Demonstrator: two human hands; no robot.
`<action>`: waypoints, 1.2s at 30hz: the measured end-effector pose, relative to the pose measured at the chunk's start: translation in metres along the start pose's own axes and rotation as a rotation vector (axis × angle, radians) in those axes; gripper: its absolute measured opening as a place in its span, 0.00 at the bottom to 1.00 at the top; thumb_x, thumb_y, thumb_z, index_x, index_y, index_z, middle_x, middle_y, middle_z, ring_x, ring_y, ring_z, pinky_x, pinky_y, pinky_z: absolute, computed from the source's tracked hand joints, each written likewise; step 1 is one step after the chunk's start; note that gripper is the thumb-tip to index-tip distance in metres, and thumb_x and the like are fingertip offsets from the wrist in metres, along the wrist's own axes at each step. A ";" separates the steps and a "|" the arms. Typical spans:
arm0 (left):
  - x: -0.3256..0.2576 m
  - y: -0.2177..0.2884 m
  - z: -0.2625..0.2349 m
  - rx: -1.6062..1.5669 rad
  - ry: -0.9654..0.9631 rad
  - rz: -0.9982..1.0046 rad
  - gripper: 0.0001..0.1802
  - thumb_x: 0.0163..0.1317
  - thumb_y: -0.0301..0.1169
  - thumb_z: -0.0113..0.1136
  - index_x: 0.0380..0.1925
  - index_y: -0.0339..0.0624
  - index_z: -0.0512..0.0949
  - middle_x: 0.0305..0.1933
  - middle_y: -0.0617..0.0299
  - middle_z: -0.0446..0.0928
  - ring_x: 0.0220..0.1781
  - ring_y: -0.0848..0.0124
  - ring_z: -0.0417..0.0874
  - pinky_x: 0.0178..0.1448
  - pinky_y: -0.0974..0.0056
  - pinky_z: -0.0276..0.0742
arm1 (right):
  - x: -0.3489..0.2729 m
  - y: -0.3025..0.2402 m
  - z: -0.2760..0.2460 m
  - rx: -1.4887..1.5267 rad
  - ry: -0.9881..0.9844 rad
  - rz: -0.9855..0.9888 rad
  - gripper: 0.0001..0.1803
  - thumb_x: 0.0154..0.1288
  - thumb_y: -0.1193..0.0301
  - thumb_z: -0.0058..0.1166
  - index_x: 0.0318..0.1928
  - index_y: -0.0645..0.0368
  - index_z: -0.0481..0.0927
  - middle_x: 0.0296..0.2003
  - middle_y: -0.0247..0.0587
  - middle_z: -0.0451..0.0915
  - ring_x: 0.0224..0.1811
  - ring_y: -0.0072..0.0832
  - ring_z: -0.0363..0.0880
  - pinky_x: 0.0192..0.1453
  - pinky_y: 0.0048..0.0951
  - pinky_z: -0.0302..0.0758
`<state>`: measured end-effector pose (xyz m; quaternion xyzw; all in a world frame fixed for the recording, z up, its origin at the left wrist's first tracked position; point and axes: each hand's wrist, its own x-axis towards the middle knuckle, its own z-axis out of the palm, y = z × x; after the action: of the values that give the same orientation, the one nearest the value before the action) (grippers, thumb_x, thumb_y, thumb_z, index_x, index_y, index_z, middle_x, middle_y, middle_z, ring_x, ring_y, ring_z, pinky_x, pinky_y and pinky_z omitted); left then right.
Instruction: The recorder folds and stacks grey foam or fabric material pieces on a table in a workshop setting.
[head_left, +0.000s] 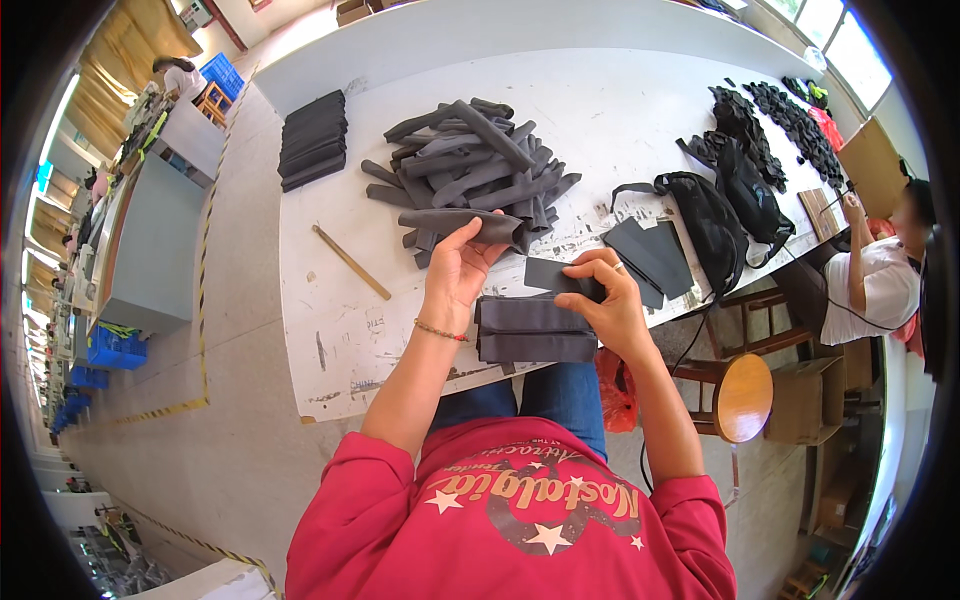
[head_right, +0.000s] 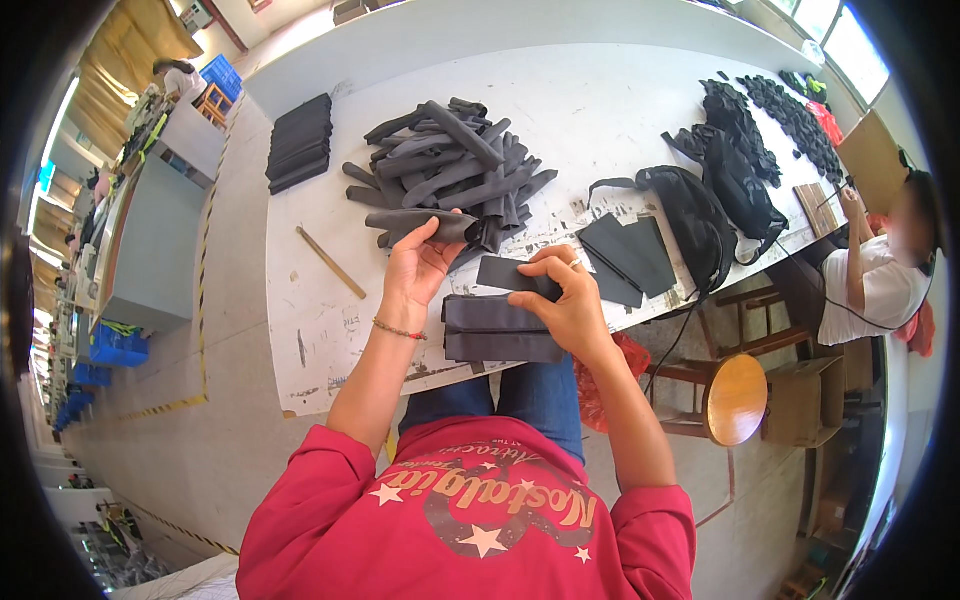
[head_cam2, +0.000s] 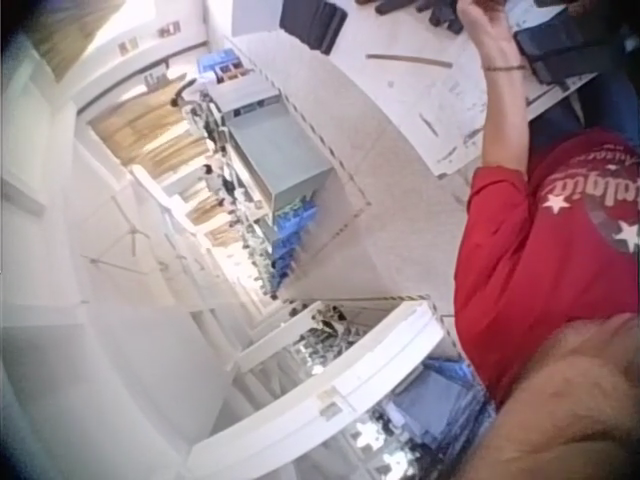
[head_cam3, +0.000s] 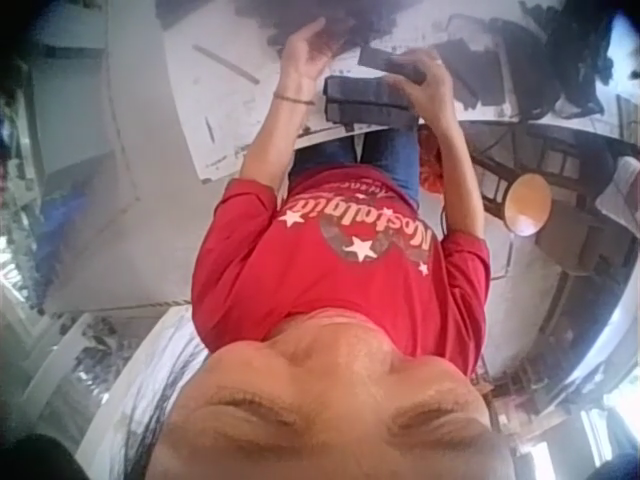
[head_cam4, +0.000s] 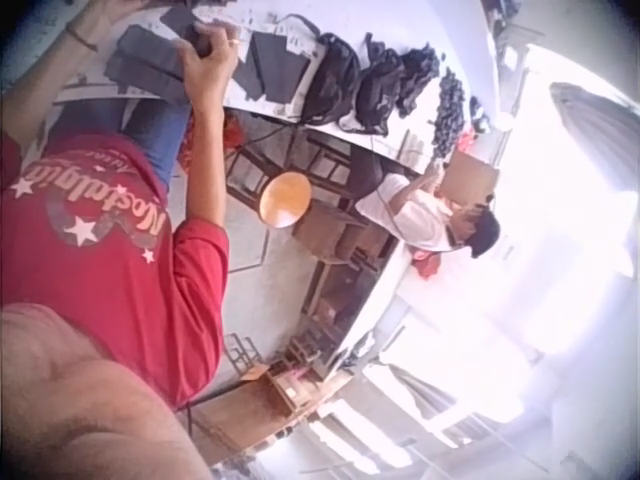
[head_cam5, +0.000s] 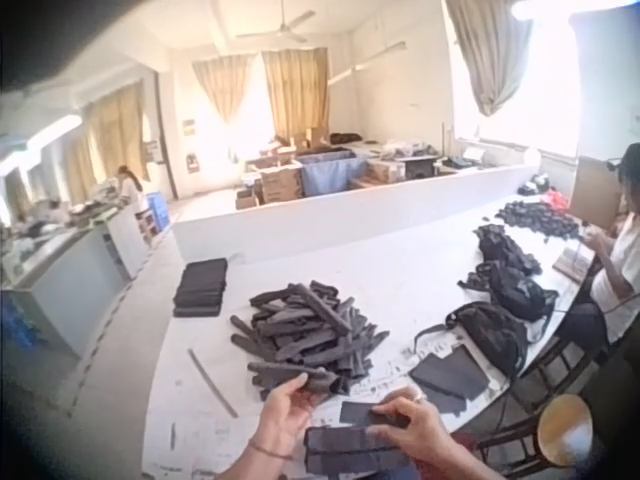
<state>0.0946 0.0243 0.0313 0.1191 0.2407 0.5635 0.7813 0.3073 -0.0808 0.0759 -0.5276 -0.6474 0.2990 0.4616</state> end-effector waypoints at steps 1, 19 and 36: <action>0.000 0.000 0.001 -0.029 -0.007 -0.014 0.08 0.65 0.22 0.57 0.42 0.31 0.76 0.46 0.44 0.81 0.50 0.55 0.84 0.53 0.51 0.86 | -0.001 0.000 0.001 0.001 0.003 0.002 0.16 0.48 0.74 0.72 0.38 0.64 0.82 0.45 0.41 0.76 0.48 0.36 0.76 0.53 0.32 0.72; -0.012 0.001 0.017 0.152 -0.135 -0.033 0.11 0.68 0.25 0.55 0.46 0.27 0.76 0.53 0.40 0.79 0.56 0.51 0.82 0.59 0.54 0.83 | 0.014 -0.020 0.007 -0.094 0.098 -0.041 0.16 0.53 0.74 0.68 0.45 0.58 0.86 0.38 0.40 0.76 0.39 0.33 0.75 0.47 0.35 0.71; -0.050 -0.013 0.049 0.396 -0.174 0.180 0.12 0.71 0.29 0.54 0.49 0.33 0.75 0.51 0.47 0.81 0.52 0.58 0.84 0.59 0.54 0.81 | 0.013 -0.020 0.036 -0.673 0.369 -0.508 0.27 0.49 0.74 0.70 0.53 0.58 0.80 0.44 0.41 0.73 0.44 0.39 0.74 0.50 0.39 0.67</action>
<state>0.1176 -0.0229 0.0793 0.3390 0.2665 0.5604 0.7071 0.2664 -0.0702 0.0834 -0.5174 -0.7243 -0.1495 0.4306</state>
